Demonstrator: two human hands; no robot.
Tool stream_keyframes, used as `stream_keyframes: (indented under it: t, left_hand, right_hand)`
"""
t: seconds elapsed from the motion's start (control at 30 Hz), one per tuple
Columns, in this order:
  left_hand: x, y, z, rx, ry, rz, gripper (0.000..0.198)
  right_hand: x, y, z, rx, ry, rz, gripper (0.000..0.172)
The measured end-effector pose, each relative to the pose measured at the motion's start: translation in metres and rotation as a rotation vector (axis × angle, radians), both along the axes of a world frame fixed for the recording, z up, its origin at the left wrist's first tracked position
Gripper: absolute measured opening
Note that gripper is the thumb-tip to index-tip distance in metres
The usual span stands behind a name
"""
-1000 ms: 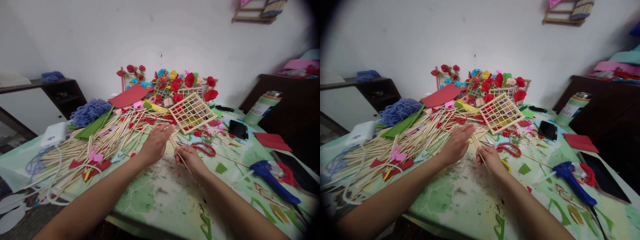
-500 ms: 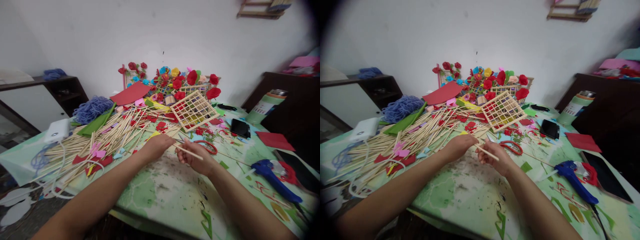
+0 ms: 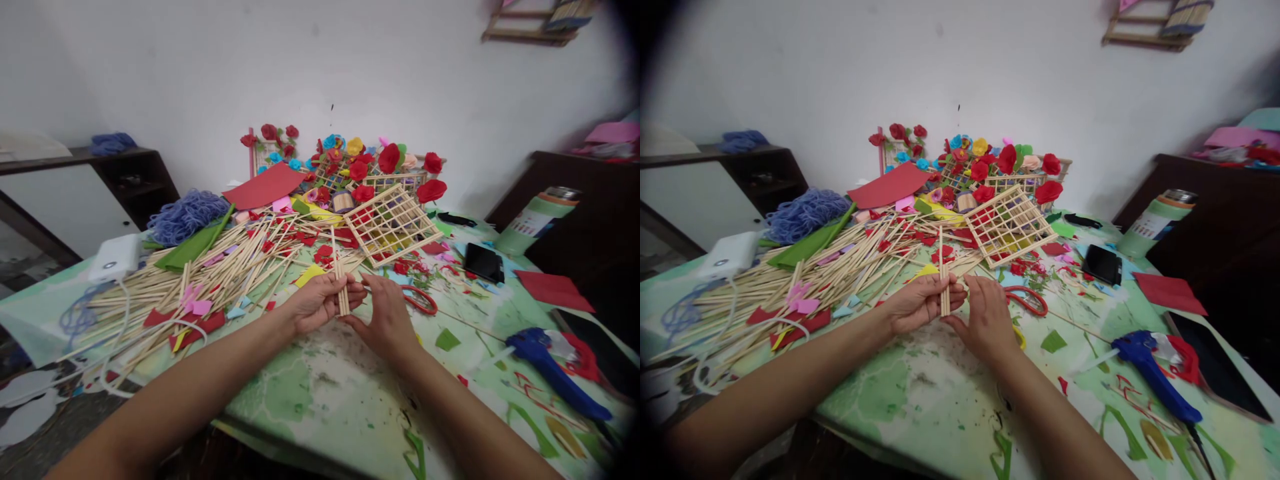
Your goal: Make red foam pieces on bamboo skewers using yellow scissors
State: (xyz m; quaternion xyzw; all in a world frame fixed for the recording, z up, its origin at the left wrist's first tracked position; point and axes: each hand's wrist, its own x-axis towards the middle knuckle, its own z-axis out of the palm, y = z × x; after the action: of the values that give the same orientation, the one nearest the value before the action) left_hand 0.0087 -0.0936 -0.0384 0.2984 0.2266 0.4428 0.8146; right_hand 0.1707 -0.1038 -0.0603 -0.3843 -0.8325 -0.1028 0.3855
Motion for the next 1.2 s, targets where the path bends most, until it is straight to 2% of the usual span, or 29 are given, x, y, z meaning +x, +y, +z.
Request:
stream_keyframes:
  t: [0.2,0.5,0.67,0.73,0.8,0.87,0.93,1.0,1.1,1.2]
  left_hand:
    - [0.002,0.001,-0.005,0.055,-0.004,-0.001,0.013]
    - [0.007,-0.005,0.001,0.105,0.025,0.003,0.014]
    - [0.008,-0.005,-0.002,0.083,0.069,0.048,0.016]
    - [0.007,-0.003,-0.004,0.094,0.116,0.068,0.018]
    - [0.004,-0.001,-0.005,0.129,0.158,0.088,0.019]
    - [0.001,0.001,-0.004,0.163,0.196,0.102,0.020]
    - [-0.001,0.004,-0.003,0.170,0.239,0.117,0.022]
    - [-0.003,0.005,-0.002,0.165,0.275,0.125,0.024]
    - [-0.004,0.006,-0.001,0.164,0.285,0.111,0.025]
    - [-0.004,0.006,-0.003,0.187,0.279,0.098,0.025]
  right_hand:
    - [0.000,-0.002,0.008,0.019,-0.025,0.027,0.073]
    - [-0.005,-0.006,0.004,0.023,0.012,0.050,0.061]
    - [0.005,0.000,0.012,0.002,-0.063,0.051,0.073]
    - [0.013,0.004,0.019,-0.049,-0.156,0.043,0.074]
    - [0.023,0.007,0.024,-0.153,-0.265,-0.005,0.061]
    - [0.033,0.010,0.025,-0.274,-0.360,-0.120,0.043]
    - [0.041,0.012,0.022,-0.381,-0.428,-0.243,0.035]
    - [0.047,0.013,0.018,-0.462,-0.474,-0.301,0.034]
    - [0.051,0.013,0.014,-0.537,-0.498,-0.303,0.036]
    - [0.048,0.010,0.015,-0.585,-0.464,-0.351,0.030]
